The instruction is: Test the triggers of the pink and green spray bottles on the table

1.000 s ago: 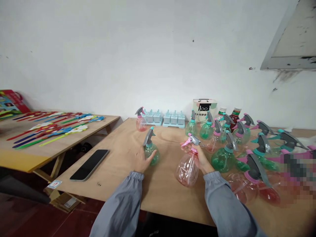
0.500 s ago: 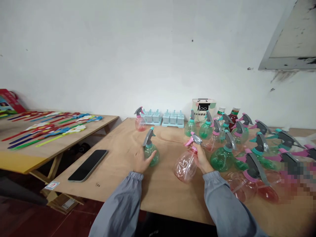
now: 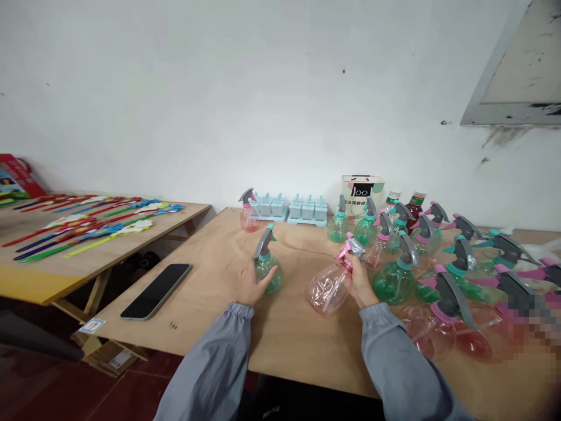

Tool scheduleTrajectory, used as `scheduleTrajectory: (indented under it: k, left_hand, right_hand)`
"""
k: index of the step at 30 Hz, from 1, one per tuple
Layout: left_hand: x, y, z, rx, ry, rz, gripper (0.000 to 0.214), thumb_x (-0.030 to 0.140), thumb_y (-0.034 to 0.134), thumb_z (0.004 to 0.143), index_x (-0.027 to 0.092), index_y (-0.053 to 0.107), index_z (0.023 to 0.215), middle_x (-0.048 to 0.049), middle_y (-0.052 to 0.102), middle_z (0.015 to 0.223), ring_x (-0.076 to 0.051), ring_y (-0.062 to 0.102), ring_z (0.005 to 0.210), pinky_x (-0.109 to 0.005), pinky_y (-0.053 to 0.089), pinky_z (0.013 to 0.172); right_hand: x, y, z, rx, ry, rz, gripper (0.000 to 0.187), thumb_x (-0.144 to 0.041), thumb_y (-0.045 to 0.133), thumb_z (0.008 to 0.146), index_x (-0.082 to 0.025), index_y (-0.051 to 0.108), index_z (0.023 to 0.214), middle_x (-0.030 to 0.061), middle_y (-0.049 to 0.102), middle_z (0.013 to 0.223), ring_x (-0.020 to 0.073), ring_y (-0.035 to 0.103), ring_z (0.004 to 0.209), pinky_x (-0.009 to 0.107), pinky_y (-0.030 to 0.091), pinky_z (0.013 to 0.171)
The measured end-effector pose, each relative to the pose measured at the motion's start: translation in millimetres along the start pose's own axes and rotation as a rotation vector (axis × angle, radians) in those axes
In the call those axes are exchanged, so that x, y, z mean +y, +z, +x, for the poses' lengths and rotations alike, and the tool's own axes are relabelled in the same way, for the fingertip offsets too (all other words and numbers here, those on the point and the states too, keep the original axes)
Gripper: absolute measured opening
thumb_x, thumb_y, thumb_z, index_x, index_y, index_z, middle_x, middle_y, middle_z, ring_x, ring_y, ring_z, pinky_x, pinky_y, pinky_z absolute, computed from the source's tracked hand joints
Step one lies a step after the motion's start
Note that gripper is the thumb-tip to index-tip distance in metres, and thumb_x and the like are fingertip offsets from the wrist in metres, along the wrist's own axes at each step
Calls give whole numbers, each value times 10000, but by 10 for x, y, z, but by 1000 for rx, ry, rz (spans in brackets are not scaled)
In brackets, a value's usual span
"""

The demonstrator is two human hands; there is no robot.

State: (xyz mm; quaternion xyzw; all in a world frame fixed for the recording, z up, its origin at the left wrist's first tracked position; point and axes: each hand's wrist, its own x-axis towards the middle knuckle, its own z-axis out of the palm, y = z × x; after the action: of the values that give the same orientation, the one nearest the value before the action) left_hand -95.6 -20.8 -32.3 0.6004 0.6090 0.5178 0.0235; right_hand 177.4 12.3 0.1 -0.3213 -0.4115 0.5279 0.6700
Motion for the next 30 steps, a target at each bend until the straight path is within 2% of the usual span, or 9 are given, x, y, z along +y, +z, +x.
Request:
scheduleTrajectory:
  k: [6, 8, 13, 20, 23, 26, 30]
  left_hand:
    - [-27, 21, -3, 7, -13, 30, 539, 547, 630, 782, 193, 518, 1173, -114, 681, 1053, -306, 643, 1075, -450, 488, 955]
    - [-30, 19, -3, 2, -16, 26, 552, 556, 628, 779, 186, 517, 1173, -123, 678, 1066, -312, 638, 1085, -456, 482, 962]
    - [-7, -4, 0, -15, -32, -20, 571, 567, 635, 771, 201, 529, 1196, -125, 673, 1099, -323, 625, 1110, -477, 474, 978]
    - [13, -14, -1, -18, -33, -14, 575, 566, 628, 776, 201, 518, 1206, -109, 677, 1081, -312, 627, 1107, -453, 481, 971]
    - [8, -14, 1, -17, -35, 0, 569, 567, 633, 774, 209, 523, 1202, -110, 678, 1075, -316, 623, 1117, -454, 481, 971]
    - [-9, -5, 2, -15, -12, 0, 554, 571, 615, 788, 204, 527, 1193, -113, 678, 1066, -316, 617, 1133, -457, 476, 981]
    - [-29, 1, 1, -13, 7, -10, 559, 574, 605, 794, 193, 530, 1196, -120, 677, 1059, -322, 621, 1133, -474, 480, 977]
  right_hand:
    - [-64, 67, -47, -24, 84, -6, 253, -398, 727, 654, -232, 684, 841, 23, 747, 908, 201, 682, 809, 321, 560, 699]
    - [-72, 69, -49, 13, 87, -8, 280, -399, 752, 617, -237, 684, 835, 11, 744, 884, 196, 681, 781, 312, 561, 677]
    - [-61, 1, -30, 63, -13, -64, 229, -418, 728, 636, -238, 647, 754, -13, 681, 698, 179, 648, 692, 294, 533, 637]
    - [-157, 9, 63, 53, -222, -341, 252, -463, 710, 729, -244, 693, 853, 20, 717, 912, 227, 625, 943, 351, 492, 867]
    - [-166, 21, 195, 105, -323, -390, 280, -474, 720, 721, -229, 682, 850, 17, 694, 843, 211, 607, 870, 351, 483, 860]
    - [-123, 22, 351, 112, -327, -403, 298, -473, 747, 691, -228, 661, 838, 3, 661, 755, 197, 588, 782, 334, 491, 791]
    - [-69, 13, 526, 90, -363, -466, 397, -447, 766, 678, -229, 660, 993, 8, 675, 882, 185, 589, 811, 333, 488, 830]
